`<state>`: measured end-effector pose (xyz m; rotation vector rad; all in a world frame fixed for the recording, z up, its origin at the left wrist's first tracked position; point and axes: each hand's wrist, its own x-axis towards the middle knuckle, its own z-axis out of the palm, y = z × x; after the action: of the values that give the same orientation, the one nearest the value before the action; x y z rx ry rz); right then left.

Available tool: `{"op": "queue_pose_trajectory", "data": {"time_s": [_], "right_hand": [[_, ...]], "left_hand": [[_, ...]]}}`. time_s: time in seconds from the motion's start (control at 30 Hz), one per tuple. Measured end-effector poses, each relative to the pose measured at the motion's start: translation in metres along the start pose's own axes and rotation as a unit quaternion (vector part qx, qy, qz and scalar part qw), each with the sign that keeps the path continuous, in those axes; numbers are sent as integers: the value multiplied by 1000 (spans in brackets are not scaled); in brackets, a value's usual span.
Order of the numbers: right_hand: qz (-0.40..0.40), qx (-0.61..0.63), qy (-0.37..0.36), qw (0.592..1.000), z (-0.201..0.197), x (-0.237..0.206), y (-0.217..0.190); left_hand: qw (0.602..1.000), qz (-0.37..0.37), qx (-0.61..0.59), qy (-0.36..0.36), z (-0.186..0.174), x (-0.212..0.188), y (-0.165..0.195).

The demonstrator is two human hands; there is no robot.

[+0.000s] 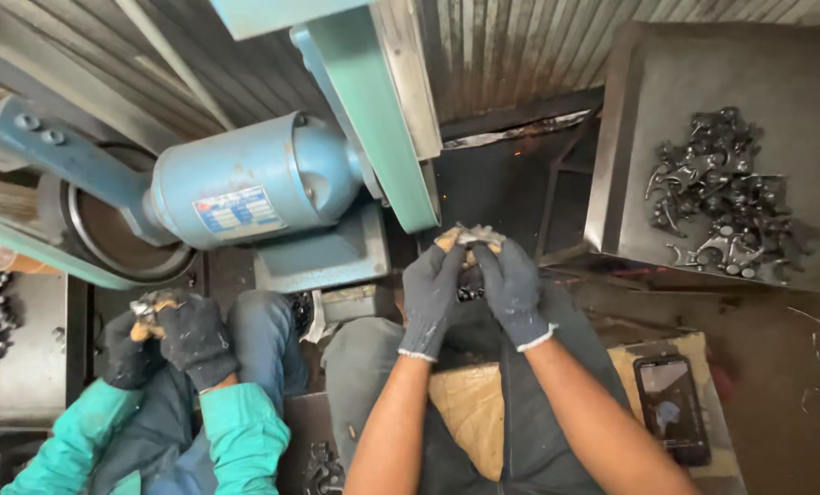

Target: The person repeatedly grinds small metal parts against a belt grinder, holding each piece with gloved hands and moving it across the abrasive belt to smooth edges. Finished parts are placed into a metal bin beside the machine.

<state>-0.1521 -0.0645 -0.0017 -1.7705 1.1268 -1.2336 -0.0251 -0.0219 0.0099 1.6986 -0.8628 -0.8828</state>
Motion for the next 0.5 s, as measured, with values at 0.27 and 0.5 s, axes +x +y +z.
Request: {"op": "queue_pose_trajectory", "data": {"time_s": [0.27,0.5], "right_hand": [[127,111,-153,974,40,0,26],[240,135,-108,955,30,23,17]], "left_hand": [[943,-44,321,74,-35,-3,-4],[989,-10,131,71,-5,23,9]]}}
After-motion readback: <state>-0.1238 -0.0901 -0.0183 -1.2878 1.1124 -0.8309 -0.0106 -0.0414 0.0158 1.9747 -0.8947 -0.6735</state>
